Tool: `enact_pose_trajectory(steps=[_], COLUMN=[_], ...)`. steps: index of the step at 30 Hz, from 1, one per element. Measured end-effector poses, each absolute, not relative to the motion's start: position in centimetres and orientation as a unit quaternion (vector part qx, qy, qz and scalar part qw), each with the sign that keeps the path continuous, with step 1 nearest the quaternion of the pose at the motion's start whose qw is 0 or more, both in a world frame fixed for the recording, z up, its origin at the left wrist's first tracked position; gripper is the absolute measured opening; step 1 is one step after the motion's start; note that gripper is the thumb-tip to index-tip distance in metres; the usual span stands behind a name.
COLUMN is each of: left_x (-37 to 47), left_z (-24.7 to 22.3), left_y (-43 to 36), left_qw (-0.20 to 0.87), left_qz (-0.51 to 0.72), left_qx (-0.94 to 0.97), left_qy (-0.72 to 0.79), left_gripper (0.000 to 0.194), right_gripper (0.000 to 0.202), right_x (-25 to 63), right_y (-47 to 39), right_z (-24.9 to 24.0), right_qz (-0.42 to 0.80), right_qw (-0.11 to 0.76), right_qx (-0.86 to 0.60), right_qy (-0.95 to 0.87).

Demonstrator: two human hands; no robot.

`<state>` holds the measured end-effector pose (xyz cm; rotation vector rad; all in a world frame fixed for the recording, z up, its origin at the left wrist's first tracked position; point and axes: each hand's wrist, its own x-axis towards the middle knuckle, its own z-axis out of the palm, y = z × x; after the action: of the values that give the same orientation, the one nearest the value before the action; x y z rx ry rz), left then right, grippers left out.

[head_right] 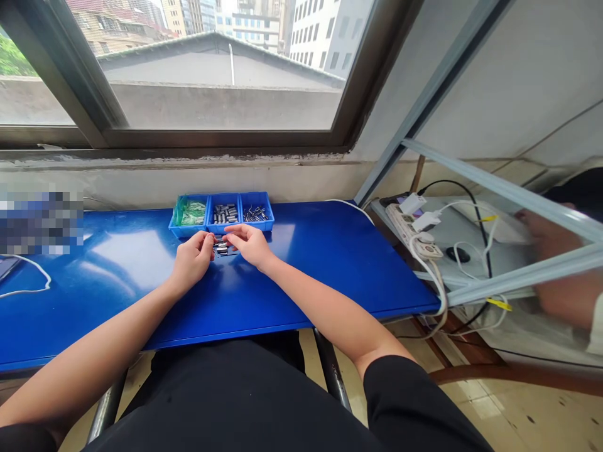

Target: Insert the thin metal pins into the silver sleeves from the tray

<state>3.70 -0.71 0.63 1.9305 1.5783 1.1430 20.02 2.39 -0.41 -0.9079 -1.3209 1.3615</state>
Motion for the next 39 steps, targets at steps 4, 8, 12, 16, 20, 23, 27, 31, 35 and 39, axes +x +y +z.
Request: enact_pose_trajectory(steps=[4, 8, 12, 16, 20, 23, 27, 31, 35, 39], left_x=[3.68, 3.72, 3.78, 3.80, 3.70, 3.61, 3.73, 3.97, 3.95, 4.01], left_z=[0.56, 0.57, 0.66, 0.68, 0.55, 0.45, 0.36, 0.24, 0.26, 0.47], left_y=[-0.66, -0.67, -0.70, -0.69, -0.59, -0.49, -0.53, -0.75, -0.83, -0.91], left_qw=[0.193, 0.190, 0.192, 0.193, 0.192, 0.189, 0.207, 0.231, 0.235, 0.251], left_qz=[0.399, 0.395, 0.386, 0.382, 0.384, 0.396, 0.396, 0.383, 0.383, 0.379], left_qx=[0.695, 0.697, 0.702, 0.702, 0.700, 0.694, 0.706, 0.732, 0.736, 0.740], left_qy=[0.566, 0.567, 0.567, 0.569, 0.570, 0.571, 0.550, 0.513, 0.507, 0.496], left_gripper=[0.033, 0.030, 0.029, 0.029, 0.029, 0.026, 0.028, 0.028, 0.025, 0.023], right_gripper=[0.011, 0.016, 0.021, 0.021, 0.020, 0.021, 0.024, 0.026, 0.031, 0.035], right_x=[20.24, 20.49, 20.71, 20.76, 20.53, 20.24, 19.93, 19.79, 19.79, 19.81], right_y=[2.12, 1.97, 2.03, 1.94, 1.78, 1.97, 2.55, 2.70, 2.42, 2.23], right_z=[-1.04, -1.17, -1.13, -0.95, -0.65, -0.67, -1.04, -1.09, -0.73, -0.54], right_qz=[0.376, 0.301, 0.275, 0.286, 0.324, 0.393, 0.485, 0.538, 0.571, 0.606], right_qw=[0.417, 0.351, 0.322, 0.316, 0.345, 0.408, 0.470, 0.485, 0.482, 0.465], right_qx=[-0.425, -0.405, -0.387, -0.388, -0.396, -0.402, -0.374, -0.356, -0.338, -0.329], right_qy=[-0.710, -0.788, -0.819, -0.817, -0.787, -0.720, -0.635, -0.591, -0.572, -0.555])
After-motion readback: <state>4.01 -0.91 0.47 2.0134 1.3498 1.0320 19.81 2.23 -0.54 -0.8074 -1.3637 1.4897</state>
